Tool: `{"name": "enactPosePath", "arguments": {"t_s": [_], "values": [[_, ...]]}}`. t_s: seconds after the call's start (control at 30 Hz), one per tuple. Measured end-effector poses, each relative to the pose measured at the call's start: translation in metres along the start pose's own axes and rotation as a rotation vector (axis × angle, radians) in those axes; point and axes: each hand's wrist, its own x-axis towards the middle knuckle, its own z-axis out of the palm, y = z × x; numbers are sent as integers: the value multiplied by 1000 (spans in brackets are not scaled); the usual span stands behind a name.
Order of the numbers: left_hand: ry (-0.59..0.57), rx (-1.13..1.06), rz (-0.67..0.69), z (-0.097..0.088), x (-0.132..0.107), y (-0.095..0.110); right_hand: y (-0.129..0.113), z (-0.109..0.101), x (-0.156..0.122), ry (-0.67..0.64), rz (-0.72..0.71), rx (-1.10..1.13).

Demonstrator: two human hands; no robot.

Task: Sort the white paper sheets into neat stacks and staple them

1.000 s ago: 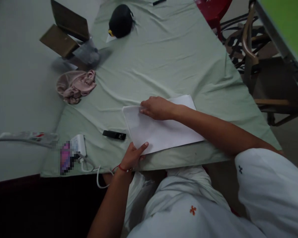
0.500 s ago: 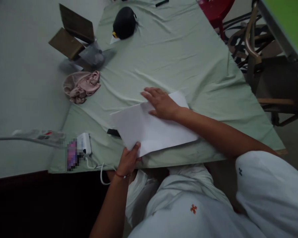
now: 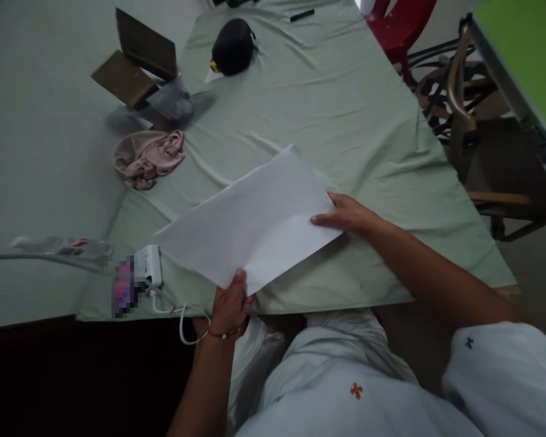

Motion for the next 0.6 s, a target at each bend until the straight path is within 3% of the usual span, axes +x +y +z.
{"name": "enactPosePath", "arguments": {"t_s": [0.13, 0.3, 0.47, 0.6], "values": [[-118, -11, 11, 4, 8, 6, -3, -6, -6, -111, 106, 48], [-195, 17, -3, 11, 27, 18, 6, -11, -6, -76, 48, -69], [-138, 44, 154, 8, 46, 17, 15, -7, -7, 97, -57, -84], [-106, 152, 258, -1, 52, 2, 23, -7, -4, 105, -93, -166]]}}
